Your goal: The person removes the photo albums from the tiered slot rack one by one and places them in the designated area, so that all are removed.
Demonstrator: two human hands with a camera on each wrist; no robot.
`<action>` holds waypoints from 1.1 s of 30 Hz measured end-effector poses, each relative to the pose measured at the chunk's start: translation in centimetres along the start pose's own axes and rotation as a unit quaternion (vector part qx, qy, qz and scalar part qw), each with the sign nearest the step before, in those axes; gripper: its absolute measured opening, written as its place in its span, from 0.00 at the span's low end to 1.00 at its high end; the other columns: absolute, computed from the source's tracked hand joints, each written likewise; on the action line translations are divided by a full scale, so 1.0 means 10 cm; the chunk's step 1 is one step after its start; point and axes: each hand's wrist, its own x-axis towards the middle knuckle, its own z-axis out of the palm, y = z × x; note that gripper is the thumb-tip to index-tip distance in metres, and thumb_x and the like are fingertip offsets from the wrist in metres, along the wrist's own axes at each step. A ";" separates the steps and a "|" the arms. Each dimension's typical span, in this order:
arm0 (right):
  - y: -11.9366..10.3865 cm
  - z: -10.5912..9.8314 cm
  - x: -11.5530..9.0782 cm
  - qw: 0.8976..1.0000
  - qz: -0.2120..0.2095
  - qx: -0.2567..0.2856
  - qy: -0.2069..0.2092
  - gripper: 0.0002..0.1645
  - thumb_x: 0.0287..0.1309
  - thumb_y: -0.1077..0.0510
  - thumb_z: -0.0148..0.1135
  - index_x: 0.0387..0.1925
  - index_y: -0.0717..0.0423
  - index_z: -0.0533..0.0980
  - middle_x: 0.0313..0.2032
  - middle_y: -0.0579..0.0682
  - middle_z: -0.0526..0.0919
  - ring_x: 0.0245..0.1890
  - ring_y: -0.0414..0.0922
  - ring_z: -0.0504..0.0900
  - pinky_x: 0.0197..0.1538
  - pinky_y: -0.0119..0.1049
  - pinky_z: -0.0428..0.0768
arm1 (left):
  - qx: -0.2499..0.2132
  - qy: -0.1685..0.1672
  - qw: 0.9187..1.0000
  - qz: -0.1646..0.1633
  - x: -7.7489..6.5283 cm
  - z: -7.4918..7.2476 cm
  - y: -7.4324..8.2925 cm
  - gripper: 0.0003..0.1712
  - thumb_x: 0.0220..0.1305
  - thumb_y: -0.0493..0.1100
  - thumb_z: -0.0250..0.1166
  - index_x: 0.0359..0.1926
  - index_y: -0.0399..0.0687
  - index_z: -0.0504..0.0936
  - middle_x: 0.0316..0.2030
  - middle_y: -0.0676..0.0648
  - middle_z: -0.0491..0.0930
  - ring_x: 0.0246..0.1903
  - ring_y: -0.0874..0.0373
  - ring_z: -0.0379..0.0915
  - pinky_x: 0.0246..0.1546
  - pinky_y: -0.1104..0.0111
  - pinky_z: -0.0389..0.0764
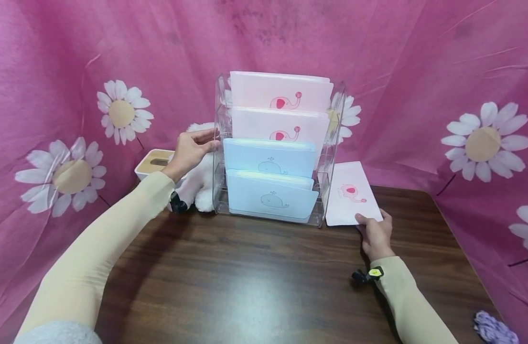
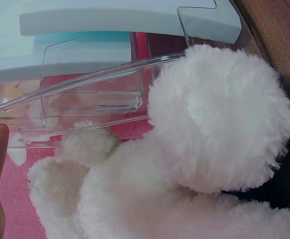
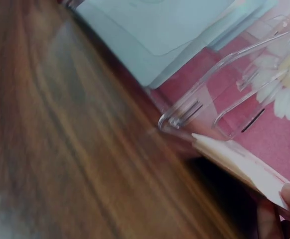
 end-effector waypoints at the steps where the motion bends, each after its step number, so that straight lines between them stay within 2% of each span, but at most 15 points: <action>1: 0.00 0.00 0.00 1.000 0.001 -0.007 0.002 0.42 0.53 0.78 0.66 0.62 0.47 0.61 0.48 0.40 0.74 0.31 0.32 0.82 0.33 0.26 0.86 | 0.001 0.001 1.000 0.001 0.00 0.00 0.00 0.26 0.61 0.42 0.75 0.61 0.50 0.83 0.56 0.43 0.85 0.55 0.53 0.85 0.52 0.70 0.86; 3: 0.01 0.00 0.01 1.000 0.001 -0.021 0.006 0.46 0.54 0.77 0.66 0.67 0.46 0.57 0.50 0.41 0.72 0.32 0.31 0.81 0.34 0.25 0.86 | 0.002 0.002 1.000 -0.001 0.00 0.00 -0.01 0.26 0.61 0.41 0.75 0.61 0.50 0.83 0.56 0.43 0.85 0.55 0.53 0.85 0.52 0.70 0.86; 4: 0.01 -0.01 0.01 1.000 0.001 -0.029 0.003 0.44 0.56 0.76 0.65 0.67 0.46 0.57 0.50 0.41 0.71 0.31 0.31 0.82 0.35 0.25 0.86 | 0.001 0.002 1.000 -0.003 0.00 0.01 -0.01 0.26 0.61 0.41 0.75 0.61 0.50 0.83 0.56 0.43 0.85 0.55 0.53 0.85 0.52 0.70 0.85; 10: -0.01 -0.16 0.04 0.991 -0.002 -0.120 -0.054 0.20 0.66 0.63 0.64 0.52 0.45 0.66 0.42 0.36 0.76 0.33 0.30 0.81 0.38 0.22 0.85 | 0.002 0.002 1.000 -0.009 -0.01 0.01 0.00 0.27 0.60 0.40 0.75 0.61 0.49 0.83 0.56 0.43 0.85 0.55 0.52 0.85 0.52 0.70 0.86; 14: -0.03 -0.24 0.09 0.978 -0.024 -0.190 -0.078 0.22 0.65 0.63 0.65 0.57 0.57 0.68 0.32 0.30 0.80 0.32 0.28 0.81 0.38 0.21 0.83 | 0.010 0.003 1.000 -0.007 -0.01 0.00 0.00 0.26 0.61 0.42 0.75 0.61 0.50 0.83 0.57 0.44 0.85 0.55 0.53 0.85 0.52 0.69 0.86; 17: -0.07 -0.28 0.14 0.963 -0.051 -0.253 -0.081 0.28 0.65 0.62 0.65 0.62 0.69 0.68 0.27 0.28 0.81 0.29 0.27 0.80 0.35 0.20 0.82 | 0.015 0.004 1.000 -0.008 -0.01 0.00 0.00 0.26 0.61 0.43 0.75 0.61 0.52 0.83 0.57 0.45 0.85 0.55 0.55 0.85 0.52 0.70 0.86; 19: -0.11 -0.31 0.17 0.939 -0.077 -0.327 -0.072 0.32 0.65 0.58 0.65 0.64 0.72 0.69 0.26 0.27 0.81 0.28 0.27 0.78 0.34 0.21 0.81 | 0.012 0.004 1.000 -0.009 -0.02 0.00 0.00 0.27 0.61 0.43 0.75 0.62 0.51 0.83 0.57 0.45 0.85 0.55 0.54 0.85 0.52 0.69 0.86; 20: -0.13 -0.33 0.18 0.922 -0.091 -0.371 -0.067 0.33 0.65 0.54 0.65 0.64 0.71 0.71 0.27 0.29 0.82 0.29 0.28 0.78 0.33 0.21 0.80 | 0.008 0.003 1.000 -0.011 -0.02 0.00 -0.01 0.27 0.61 0.43 0.75 0.62 0.50 0.82 0.57 0.44 0.85 0.55 0.54 0.85 0.53 0.69 0.85; 23: -0.21 -0.37 0.22 0.850 -0.137 -0.506 -0.052 0.34 0.66 0.45 0.63 0.62 0.67 0.76 0.38 0.49 0.89 0.39 0.40 0.80 0.35 0.27 0.76 | 0.000 0.002 1.000 -0.016 -0.02 0.01 -0.01 0.28 0.60 0.41 0.75 0.62 0.49 0.82 0.56 0.43 0.85 0.55 0.54 0.84 0.53 0.69 0.85; 24: -0.23 -0.38 0.24 0.820 -0.154 -0.550 -0.048 0.34 0.65 0.42 0.62 0.60 0.65 0.78 0.43 0.55 0.89 0.42 0.46 0.80 0.37 0.30 0.75 | -0.002 0.001 1.000 -0.018 -0.01 0.01 -0.02 0.27 0.60 0.41 0.75 0.62 0.49 0.82 0.56 0.43 0.85 0.56 0.54 0.84 0.53 0.69 0.85; 26: -0.27 -0.39 0.26 0.777 -0.177 -0.602 -0.049 0.35 0.65 0.39 0.61 0.57 0.64 0.80 0.54 0.67 0.84 0.50 0.58 0.79 0.41 0.39 0.76 | 0.000 0.001 1.000 -0.018 -0.01 0.01 -0.02 0.27 0.61 0.41 0.75 0.62 0.49 0.82 0.55 0.43 0.86 0.56 0.54 0.84 0.53 0.70 0.85; 27: -0.29 -0.40 0.27 0.765 -0.185 -0.615 -0.054 0.34 0.65 0.39 0.61 0.56 0.65 0.81 0.57 0.70 0.82 0.53 0.63 0.77 0.43 0.43 0.77 | 0.001 0.002 1.000 -0.018 0.00 0.02 -0.02 0.27 0.61 0.41 0.75 0.62 0.49 0.82 0.55 0.43 0.86 0.55 0.54 0.84 0.53 0.70 0.85; 29: -0.31 -0.39 0.28 0.746 -0.196 -0.633 -0.062 0.34 0.65 0.39 0.61 0.54 0.65 0.82 0.56 0.71 0.82 0.56 0.67 0.77 0.48 0.52 0.78 | 0.003 0.003 1.000 -0.017 0.00 0.02 -0.01 0.27 0.61 0.41 0.75 0.62 0.49 0.82 0.55 0.43 0.86 0.55 0.54 0.85 0.52 0.70 0.85; 31: -0.32 -0.39 0.29 0.741 -0.199 -0.638 -0.067 0.33 0.64 0.40 0.62 0.53 0.65 0.82 0.55 0.70 0.83 0.56 0.68 0.77 0.51 0.58 0.77 | 0.004 0.005 1.000 -0.014 0.00 0.02 0.00 0.27 0.60 0.41 0.75 0.61 0.49 0.83 0.54 0.43 0.86 0.55 0.53 0.85 0.52 0.70 0.86; 33: -0.33 -0.38 0.29 0.736 -0.203 -0.642 -0.070 0.32 0.64 0.41 0.62 0.52 0.65 0.83 0.54 0.70 0.83 0.56 0.69 0.77 0.52 0.59 0.77 | 0.005 0.006 1.000 -0.013 0.00 0.02 0.01 0.27 0.60 0.40 0.75 0.61 0.49 0.83 0.54 0.43 0.86 0.55 0.53 0.85 0.52 0.70 0.86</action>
